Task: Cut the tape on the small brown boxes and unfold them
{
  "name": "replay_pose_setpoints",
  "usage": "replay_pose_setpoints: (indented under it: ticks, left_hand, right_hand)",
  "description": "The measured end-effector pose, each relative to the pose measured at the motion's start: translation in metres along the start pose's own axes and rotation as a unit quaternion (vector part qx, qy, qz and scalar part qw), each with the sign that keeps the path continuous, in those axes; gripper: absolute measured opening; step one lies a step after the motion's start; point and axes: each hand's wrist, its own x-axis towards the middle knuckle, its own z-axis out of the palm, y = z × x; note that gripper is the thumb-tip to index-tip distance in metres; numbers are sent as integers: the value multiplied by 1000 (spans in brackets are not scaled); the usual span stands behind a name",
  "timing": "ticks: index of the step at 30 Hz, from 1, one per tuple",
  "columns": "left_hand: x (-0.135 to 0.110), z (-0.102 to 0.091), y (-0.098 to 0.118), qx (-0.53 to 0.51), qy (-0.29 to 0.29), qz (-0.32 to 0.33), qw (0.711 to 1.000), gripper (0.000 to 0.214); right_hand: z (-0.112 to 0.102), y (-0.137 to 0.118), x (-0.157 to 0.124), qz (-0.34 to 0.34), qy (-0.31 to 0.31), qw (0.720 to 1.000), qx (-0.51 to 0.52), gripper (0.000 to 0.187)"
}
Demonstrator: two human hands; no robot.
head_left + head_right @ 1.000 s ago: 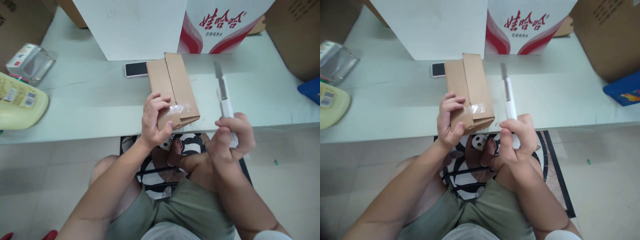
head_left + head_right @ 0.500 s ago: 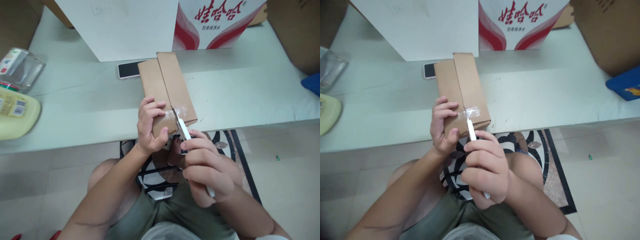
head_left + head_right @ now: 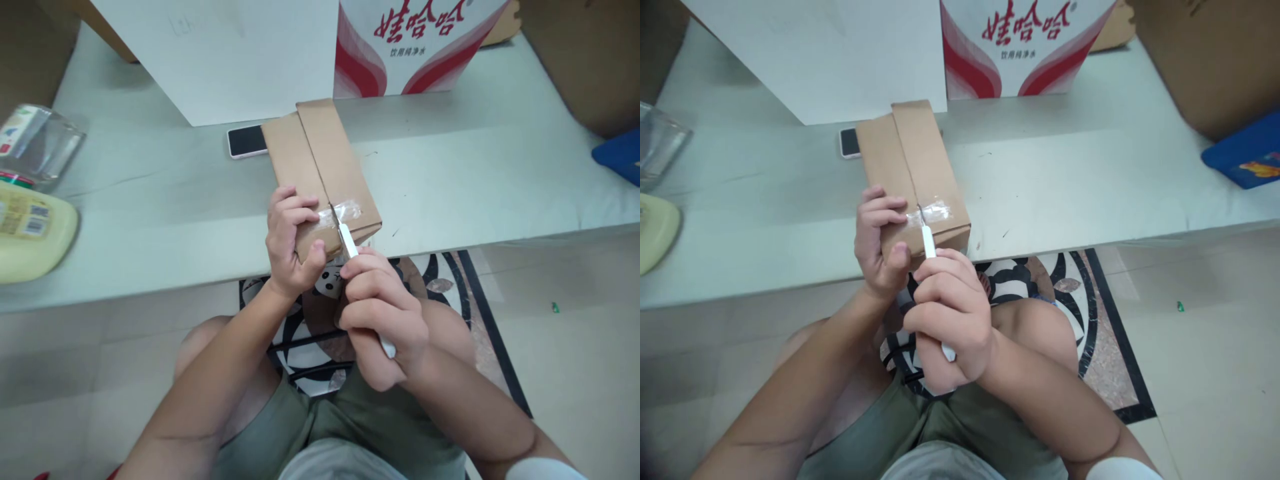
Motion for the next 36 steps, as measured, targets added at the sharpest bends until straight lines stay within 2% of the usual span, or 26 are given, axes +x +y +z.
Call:
replay_pose_setpoints:
  ticks: [7, 13, 18, 20, 25, 30, 36]
  left_hand:
    - [0, -1, -1, 47, -7, -7, 999, 34]
    - [0, -2, -4, 20, -26, 3, 999, 33]
    - [-1, -2, -5, 53, -36, -9, 998, 40]
    - [-2, -3, -6, 48, -33, -7, 998, 41]
    - [-2, -2, -6, 23, -27, -4, 999, 36]
    - [-2, -2, -5, 72, -36, -17, 997, 48]
    - [0, -3, -5, 55, -30, 12, 998, 38]
  right_hand:
    - [2, -16, -9, -13, 2, 1000, -20, 18]
    - [1, -8, -4, -16, 6, 999, -30, 15]
    - [-2, -4, -3, -16, 4, 1000, -18, 18]
    - [-6, -4, -4, -34, 10, 999, -7, 19]
    - [-17, -3, -6, -86, -27, 995, -37, 19]
    - [-8, 7, -2, -65, 7, 997, -28, 19]
    - [-6, 12, 4, -61, -8, 998, -23, 18]
